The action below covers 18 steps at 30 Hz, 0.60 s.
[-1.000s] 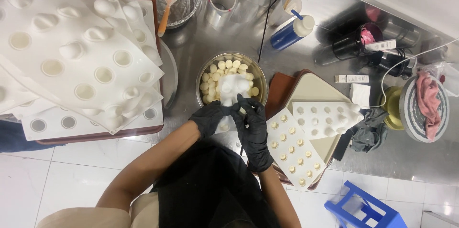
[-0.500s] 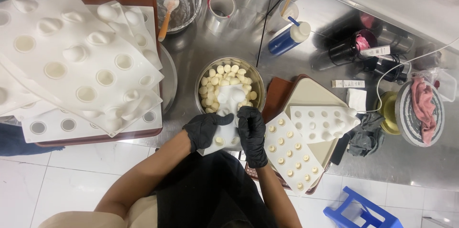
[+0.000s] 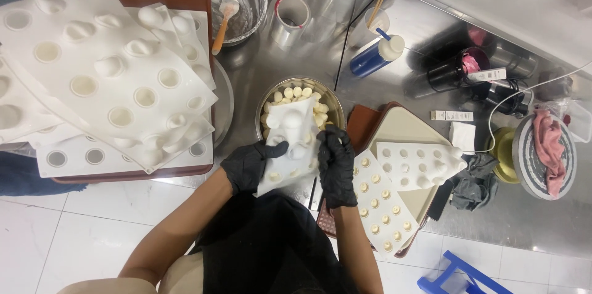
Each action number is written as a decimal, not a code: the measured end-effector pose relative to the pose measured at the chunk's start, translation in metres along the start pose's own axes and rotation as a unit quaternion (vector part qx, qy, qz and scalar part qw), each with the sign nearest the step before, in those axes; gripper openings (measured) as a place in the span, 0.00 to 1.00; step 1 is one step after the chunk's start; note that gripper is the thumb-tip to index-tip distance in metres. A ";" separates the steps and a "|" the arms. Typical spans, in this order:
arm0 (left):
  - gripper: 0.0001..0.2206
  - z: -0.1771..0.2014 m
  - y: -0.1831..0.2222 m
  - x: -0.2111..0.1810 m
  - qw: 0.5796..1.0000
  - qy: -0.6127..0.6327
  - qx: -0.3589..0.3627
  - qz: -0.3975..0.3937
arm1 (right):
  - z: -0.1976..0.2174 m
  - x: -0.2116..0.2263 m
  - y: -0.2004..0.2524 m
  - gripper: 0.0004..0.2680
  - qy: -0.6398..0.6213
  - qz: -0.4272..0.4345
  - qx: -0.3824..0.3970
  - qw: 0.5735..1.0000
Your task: Removing small round pastries from white silicone molds and placing them into a metal bowl.
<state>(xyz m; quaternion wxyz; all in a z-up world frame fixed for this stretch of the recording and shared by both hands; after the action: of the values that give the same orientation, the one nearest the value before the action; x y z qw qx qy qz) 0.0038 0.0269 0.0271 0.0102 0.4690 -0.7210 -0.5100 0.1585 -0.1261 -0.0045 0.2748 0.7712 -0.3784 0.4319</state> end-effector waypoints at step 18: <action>0.25 -0.002 -0.013 -0.011 0.995 0.057 0.034 -0.075 | -0.053 0.065 0.035 0.17 0.254 -0.047 0.125 0.958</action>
<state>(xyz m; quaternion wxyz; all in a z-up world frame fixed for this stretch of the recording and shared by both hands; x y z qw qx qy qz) 0.0196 0.0323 0.0241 -0.0032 0.5500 -0.6989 -0.4571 0.1276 -0.1286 0.0807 0.2829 0.6810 -0.2025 0.6443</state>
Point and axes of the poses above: each hand's wrist, its own y-axis away from the middle knuckle, its own z-axis out of the back of the hand, x = y × z, the point moved 8 cm from there along -y, towards the middle knuckle, and after that the axes turned 7 degrees about z, right-handed, at the moved point
